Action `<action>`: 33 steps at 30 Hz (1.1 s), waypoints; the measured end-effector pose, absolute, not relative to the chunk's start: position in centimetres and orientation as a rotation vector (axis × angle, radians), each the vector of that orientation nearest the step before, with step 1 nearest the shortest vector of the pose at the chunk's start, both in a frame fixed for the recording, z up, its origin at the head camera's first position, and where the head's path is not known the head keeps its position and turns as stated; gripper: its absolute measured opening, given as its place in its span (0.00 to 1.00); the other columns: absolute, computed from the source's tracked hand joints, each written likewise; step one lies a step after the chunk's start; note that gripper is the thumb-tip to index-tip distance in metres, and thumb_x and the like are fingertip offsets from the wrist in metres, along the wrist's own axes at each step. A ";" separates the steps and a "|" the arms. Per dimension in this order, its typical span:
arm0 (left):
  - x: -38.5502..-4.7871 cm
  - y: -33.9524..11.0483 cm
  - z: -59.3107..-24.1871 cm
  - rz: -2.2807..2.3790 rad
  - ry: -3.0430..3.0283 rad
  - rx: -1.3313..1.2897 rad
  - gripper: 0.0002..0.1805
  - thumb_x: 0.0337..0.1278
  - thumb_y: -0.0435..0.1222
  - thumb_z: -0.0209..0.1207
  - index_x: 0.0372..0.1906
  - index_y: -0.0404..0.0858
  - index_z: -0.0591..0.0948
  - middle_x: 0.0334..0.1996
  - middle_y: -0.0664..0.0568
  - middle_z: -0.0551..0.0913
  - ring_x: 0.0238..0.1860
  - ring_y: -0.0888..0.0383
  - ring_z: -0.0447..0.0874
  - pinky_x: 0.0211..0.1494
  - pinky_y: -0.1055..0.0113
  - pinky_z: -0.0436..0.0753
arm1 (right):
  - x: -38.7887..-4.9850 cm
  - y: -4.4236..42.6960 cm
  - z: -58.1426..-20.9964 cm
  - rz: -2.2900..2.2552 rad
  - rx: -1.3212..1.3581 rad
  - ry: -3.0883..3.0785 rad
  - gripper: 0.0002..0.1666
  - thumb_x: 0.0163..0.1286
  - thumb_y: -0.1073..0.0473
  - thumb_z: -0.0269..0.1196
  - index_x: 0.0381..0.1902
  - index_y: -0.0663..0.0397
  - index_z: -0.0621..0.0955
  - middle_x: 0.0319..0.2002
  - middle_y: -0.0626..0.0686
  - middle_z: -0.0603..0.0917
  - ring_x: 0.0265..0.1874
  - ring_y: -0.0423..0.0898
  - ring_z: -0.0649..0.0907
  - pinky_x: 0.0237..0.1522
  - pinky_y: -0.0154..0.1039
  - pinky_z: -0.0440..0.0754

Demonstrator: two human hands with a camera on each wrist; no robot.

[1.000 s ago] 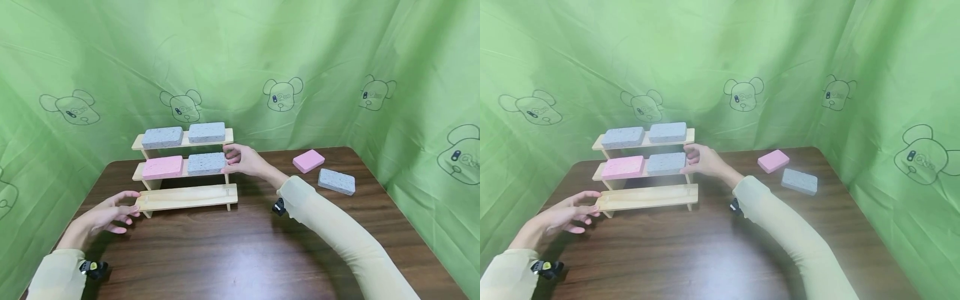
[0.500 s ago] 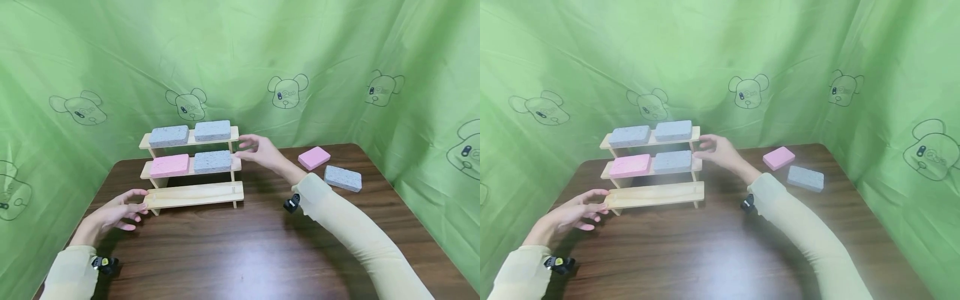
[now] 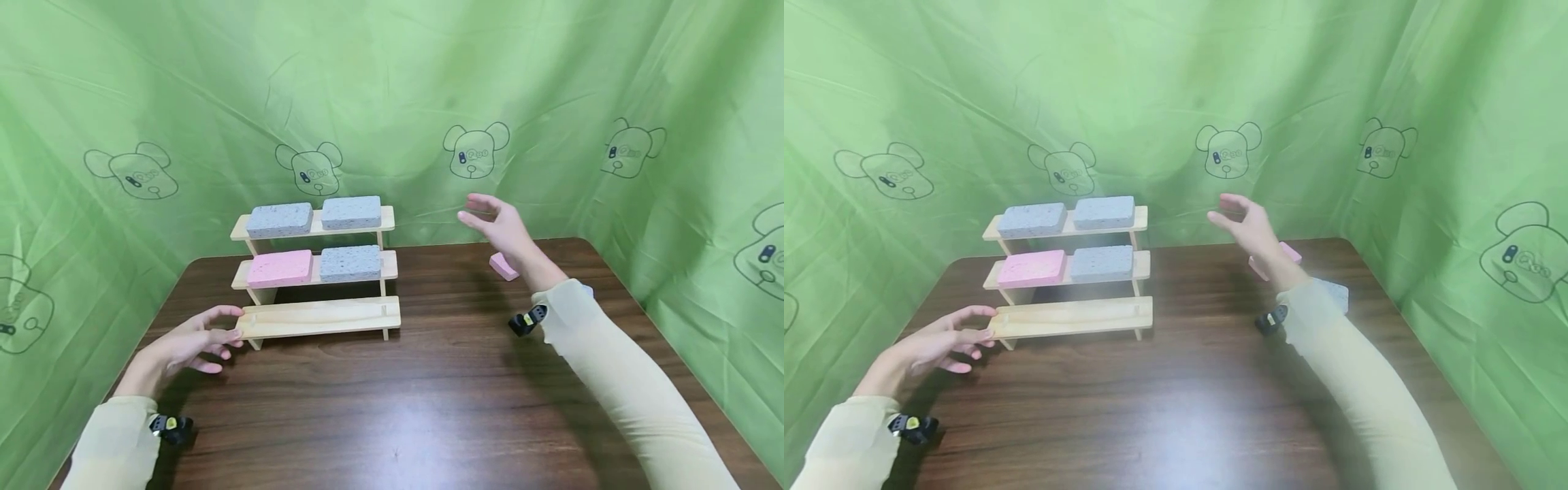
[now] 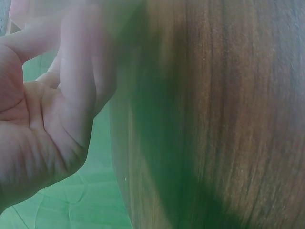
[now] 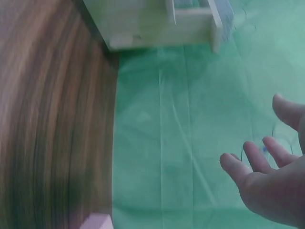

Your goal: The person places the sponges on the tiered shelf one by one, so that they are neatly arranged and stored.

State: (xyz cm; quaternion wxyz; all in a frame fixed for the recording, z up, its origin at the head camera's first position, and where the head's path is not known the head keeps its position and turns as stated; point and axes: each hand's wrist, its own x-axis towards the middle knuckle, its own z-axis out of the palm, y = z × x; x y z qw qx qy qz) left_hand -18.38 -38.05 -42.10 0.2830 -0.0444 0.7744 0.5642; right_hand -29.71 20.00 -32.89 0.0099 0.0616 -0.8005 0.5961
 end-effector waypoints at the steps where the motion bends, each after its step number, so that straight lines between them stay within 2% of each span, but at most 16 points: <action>1: -18.4 -38.1 -42.1 1.510 2.073 -0.119 0.28 0.71 0.41 0.62 0.68 0.52 0.62 0.46 0.43 0.82 0.35 0.54 0.82 0.36 0.51 0.88 | -29.8 20.6 -32.8 1.853 0.172 -2.493 0.39 0.69 0.49 0.70 0.74 0.50 0.69 0.70 0.57 0.73 0.67 0.51 0.74 0.68 0.49 0.72; 7: -18.4 -38.0 -42.1 1.511 2.068 -0.116 0.28 0.71 0.41 0.62 0.68 0.52 0.62 0.46 0.43 0.82 0.35 0.54 0.82 0.36 0.51 0.88 | -30.1 22.9 -32.9 1.808 0.066 -2.445 0.39 0.72 0.52 0.67 0.74 0.57 0.67 0.71 0.61 0.70 0.70 0.54 0.69 0.71 0.48 0.68; 13: -18.4 -37.9 -42.1 1.514 2.061 -0.097 0.29 0.72 0.41 0.61 0.70 0.51 0.61 0.46 0.44 0.82 0.35 0.54 0.82 0.35 0.51 0.88 | -30.5 24.2 -34.5 1.715 -0.089 -2.460 0.42 0.72 0.53 0.67 0.77 0.56 0.64 0.77 0.58 0.62 0.76 0.54 0.58 0.76 0.49 0.57; 17: -18.4 -37.9 -42.1 1.514 2.063 -0.094 0.28 0.71 0.41 0.61 0.69 0.52 0.62 0.47 0.43 0.82 0.35 0.54 0.82 0.36 0.51 0.88 | -30.7 24.8 -35.6 1.696 -0.194 -2.496 0.45 0.72 0.51 0.67 0.79 0.55 0.60 0.78 0.58 0.58 0.77 0.54 0.56 0.77 0.48 0.54; 23: -18.4 -38.0 -42.1 1.513 2.064 -0.089 0.27 0.72 0.41 0.61 0.68 0.53 0.63 0.47 0.42 0.82 0.36 0.55 0.82 0.36 0.52 0.88 | -30.9 26.1 -37.4 1.639 -0.318 -2.570 0.43 0.73 0.51 0.66 0.78 0.56 0.61 0.78 0.60 0.59 0.75 0.57 0.60 0.75 0.48 0.60; 28: -18.4 -38.0 -42.1 1.509 2.066 -0.097 0.28 0.71 0.41 0.61 0.69 0.53 0.63 0.47 0.42 0.82 0.36 0.54 0.82 0.36 0.52 0.88 | -31.1 27.1 -39.1 1.563 -0.360 -2.619 0.41 0.72 0.53 0.66 0.77 0.58 0.64 0.75 0.62 0.65 0.66 0.56 0.71 0.63 0.44 0.72; 31: -18.4 -38.0 -42.0 1.505 2.066 -0.093 0.29 0.72 0.41 0.61 0.70 0.51 0.62 0.47 0.43 0.82 0.36 0.54 0.82 0.36 0.52 0.88 | -31.1 27.4 -39.9 1.486 -0.355 -2.664 0.40 0.71 0.53 0.66 0.76 0.59 0.66 0.72 0.64 0.68 0.63 0.58 0.72 0.62 0.47 0.73; 33: -18.4 -38.0 -42.0 1.504 2.066 -0.094 0.29 0.72 0.42 0.61 0.70 0.50 0.61 0.47 0.43 0.82 0.36 0.54 0.82 0.36 0.52 0.88 | -31.0 27.5 -40.2 1.411 -0.347 -2.702 0.40 0.70 0.52 0.66 0.75 0.59 0.67 0.71 0.66 0.69 0.66 0.63 0.69 0.67 0.52 0.67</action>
